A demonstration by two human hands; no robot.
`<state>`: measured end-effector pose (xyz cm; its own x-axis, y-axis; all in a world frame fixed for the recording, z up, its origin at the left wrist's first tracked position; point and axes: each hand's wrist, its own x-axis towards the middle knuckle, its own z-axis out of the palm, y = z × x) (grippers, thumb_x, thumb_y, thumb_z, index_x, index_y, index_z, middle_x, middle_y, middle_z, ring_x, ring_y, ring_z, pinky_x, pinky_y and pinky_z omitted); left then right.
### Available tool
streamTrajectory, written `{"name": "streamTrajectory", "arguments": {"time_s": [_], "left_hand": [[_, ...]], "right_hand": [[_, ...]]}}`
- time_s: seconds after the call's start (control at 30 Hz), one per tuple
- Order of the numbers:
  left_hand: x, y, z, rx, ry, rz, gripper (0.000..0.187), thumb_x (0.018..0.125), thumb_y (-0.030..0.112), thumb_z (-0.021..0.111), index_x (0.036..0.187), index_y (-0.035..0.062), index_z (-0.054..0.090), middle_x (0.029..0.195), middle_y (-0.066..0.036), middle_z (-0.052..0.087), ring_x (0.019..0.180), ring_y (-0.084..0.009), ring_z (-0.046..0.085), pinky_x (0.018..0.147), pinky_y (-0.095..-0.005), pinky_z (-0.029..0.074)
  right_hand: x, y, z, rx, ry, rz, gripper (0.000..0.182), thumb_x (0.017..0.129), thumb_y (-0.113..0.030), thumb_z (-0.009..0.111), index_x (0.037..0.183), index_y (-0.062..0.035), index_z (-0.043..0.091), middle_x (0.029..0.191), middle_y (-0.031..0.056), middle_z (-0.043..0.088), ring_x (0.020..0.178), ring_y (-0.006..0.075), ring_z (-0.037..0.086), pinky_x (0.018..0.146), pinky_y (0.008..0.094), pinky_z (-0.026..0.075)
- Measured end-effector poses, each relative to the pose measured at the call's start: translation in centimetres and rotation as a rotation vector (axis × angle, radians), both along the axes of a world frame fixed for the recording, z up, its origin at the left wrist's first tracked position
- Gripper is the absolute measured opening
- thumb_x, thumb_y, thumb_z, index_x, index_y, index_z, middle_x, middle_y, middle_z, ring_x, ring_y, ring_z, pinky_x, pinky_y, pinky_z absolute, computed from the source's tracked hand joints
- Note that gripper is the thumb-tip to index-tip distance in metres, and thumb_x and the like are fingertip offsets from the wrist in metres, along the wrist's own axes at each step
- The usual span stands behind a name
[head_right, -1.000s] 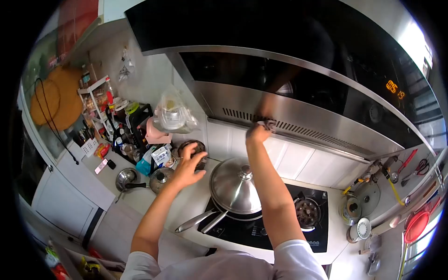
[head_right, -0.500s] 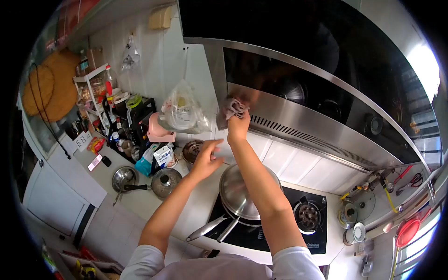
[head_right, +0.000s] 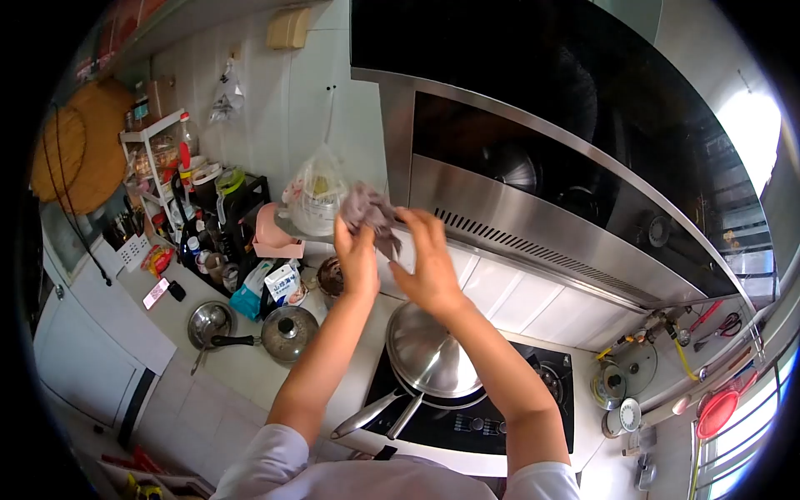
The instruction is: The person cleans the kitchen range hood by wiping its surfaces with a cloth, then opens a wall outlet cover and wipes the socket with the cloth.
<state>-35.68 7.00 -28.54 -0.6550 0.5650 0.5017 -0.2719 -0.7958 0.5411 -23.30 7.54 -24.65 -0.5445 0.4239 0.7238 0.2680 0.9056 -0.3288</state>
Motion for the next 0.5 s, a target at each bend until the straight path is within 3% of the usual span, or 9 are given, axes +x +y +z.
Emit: {"name": "streamTrajectory", "arguments": {"time_s": [0.1, 0.17, 0.2, 0.27, 0.4, 0.47, 0.5], "left_hand": [[-0.5, 2.7, 3.5, 0.234, 0.07, 0.106, 0.051, 0.093, -0.001, 0.046, 0.142, -0.0002, 0.031, 0.134, -0.016, 0.045, 0.114, -0.0256, 0.053, 0.097, -0.0357, 0.042], [0.0, 4.0, 6.1, 0.152, 0.5, 0.683, 0.064, 0.092, 0.006, 0.049, 0.148, 0.0006, 0.019, 0.141, -0.022, 0.034, 0.124, -0.0359, 0.043, 0.103, -0.044, 0.036], [0.8, 4.8, 7.5, 0.18, 0.574, 0.734, 0.068, 0.092, 0.012, 0.051, 0.149, 0.0005, 0.015, 0.143, -0.025, 0.028, 0.129, -0.0423, 0.034, 0.107, -0.0485, 0.028], [2.2, 7.6, 8.2, 0.111, 0.431, 0.795, 0.065, 0.093, 0.013, 0.05, 0.148, -0.0014, 0.018, 0.144, -0.026, 0.028, 0.129, -0.0441, 0.033, 0.107, -0.0491, 0.028], [2.5, 11.4, 3.1, 0.059, 0.354, 0.765, 0.064, 0.093, 0.014, 0.05, 0.146, -0.0036, 0.02, 0.145, -0.026, 0.028, 0.131, -0.0443, 0.032, 0.109, -0.0495, 0.026], [3.1, 13.2, -1.5, -0.19, 0.363, 0.843, 0.062, 0.092, 0.016, 0.051, 0.144, -0.0046, 0.023, 0.144, -0.027, 0.032, 0.131, -0.0436, 0.033, 0.109, -0.0494, 0.026], [2.9, 14.9, -4.5, -0.347, 0.383, 0.773, 0.061, 0.093, 0.016, 0.05, 0.144, -0.0044, 0.025, 0.142, -0.027, 0.035, 0.131, -0.0433, 0.033, 0.109, -0.0485, 0.026]], "right_hand": [[4.0, 1.3, 0.8, 0.126, 0.115, -0.097, 0.066, 0.068, 0.004, 0.071, 0.129, -0.0089, 0.05, 0.126, 0.0175, 0.047, 0.118, 0.0371, 0.048, 0.1, 0.0399, 0.042], [6.9, 2.5, 1.3, 0.159, 0.15, -0.199, 0.052, 0.069, 0.002, 0.071, 0.118, -0.0076, 0.058, 0.12, 0.0161, 0.052, 0.114, 0.0345, 0.051, 0.098, 0.0386, 0.042], [8.3, 2.8, 1.6, 0.135, 0.154, -0.276, 0.044, 0.07, 0.001, 0.071, 0.112, -0.007, 0.062, 0.117, 0.0153, 0.054, 0.112, 0.0332, 0.052, 0.096, 0.0379, 0.043], [11.2, 4.0, 1.9, 0.079, 0.12, -0.306, 0.031, 0.072, -0.001, 0.068, 0.103, -0.0061, 0.066, 0.112, 0.0146, 0.056, 0.11, 0.032, 0.053, 0.092, 0.0377, 0.044], [15.0, 6.0, 1.7, 0.078, 0.045, -0.471, 0.035, 0.073, -0.004, 0.069, 0.107, -0.0064, 0.064, 0.112, 0.0152, 0.055, 0.108, 0.0323, 0.054, 0.091, 0.0374, 0.044], [15.8, 6.1, 1.6, 0.064, 0.02, -0.538, 0.037, 0.073, -0.005, 0.069, 0.109, -0.0069, 0.063, 0.112, 0.0152, 0.054, 0.107, 0.0323, 0.054, 0.091, 0.0372, 0.045], [15.9, 6.1, 1.8, 0.092, -0.01, -0.545, 0.039, 0.073, -0.006, 0.07, 0.111, -0.0072, 0.062, 0.111, 0.0154, 0.053, 0.107, 0.032, 0.054, 0.091, 0.0372, 0.045]]}}
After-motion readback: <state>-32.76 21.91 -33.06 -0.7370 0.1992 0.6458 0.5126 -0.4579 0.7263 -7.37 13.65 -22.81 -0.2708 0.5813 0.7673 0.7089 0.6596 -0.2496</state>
